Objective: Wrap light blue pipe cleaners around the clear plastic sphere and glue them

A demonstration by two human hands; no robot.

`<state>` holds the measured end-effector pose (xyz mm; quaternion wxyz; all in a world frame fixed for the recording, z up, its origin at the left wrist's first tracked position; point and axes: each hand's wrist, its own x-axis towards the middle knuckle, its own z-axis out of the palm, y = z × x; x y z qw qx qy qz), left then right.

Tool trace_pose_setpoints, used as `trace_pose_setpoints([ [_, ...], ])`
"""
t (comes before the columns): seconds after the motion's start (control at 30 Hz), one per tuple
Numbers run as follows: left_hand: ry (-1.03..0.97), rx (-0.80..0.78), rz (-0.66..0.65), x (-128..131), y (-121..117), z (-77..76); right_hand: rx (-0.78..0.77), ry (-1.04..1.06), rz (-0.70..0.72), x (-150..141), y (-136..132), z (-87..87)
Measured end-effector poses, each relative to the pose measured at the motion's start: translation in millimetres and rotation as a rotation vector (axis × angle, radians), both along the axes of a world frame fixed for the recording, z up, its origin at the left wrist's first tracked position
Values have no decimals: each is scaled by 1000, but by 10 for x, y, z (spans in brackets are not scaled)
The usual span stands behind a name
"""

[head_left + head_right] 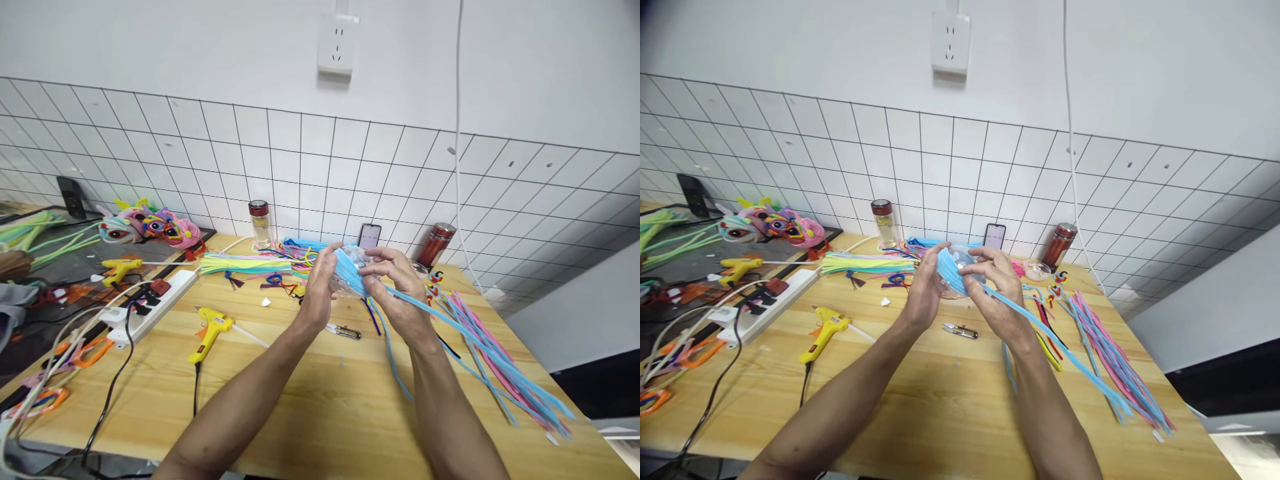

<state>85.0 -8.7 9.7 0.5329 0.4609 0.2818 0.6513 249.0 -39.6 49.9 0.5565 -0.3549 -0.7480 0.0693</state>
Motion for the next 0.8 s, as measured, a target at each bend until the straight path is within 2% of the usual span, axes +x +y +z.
trace_pose_setpoints([
  [0.13,-3,47,-66,-21,-44,49,1,-7,-1,10,12,4],
  [0.37,-12,23,-43,-17,-46,65,-42,-2,29,1,8,-22],
  [0.47,-71,-13,-70,-1,-63,104,-93,-37,93,24,8,-22],
  [0.57,-117,-83,-87,16,-76,153,-81,-116,137,31,17,-13],
  [0.73,-154,-112,-149,20,-63,168,-33,-170,87,2,27,-22],
  [0.8,-111,-95,-158,4,-63,145,-10,-170,69,2,36,-33],
])
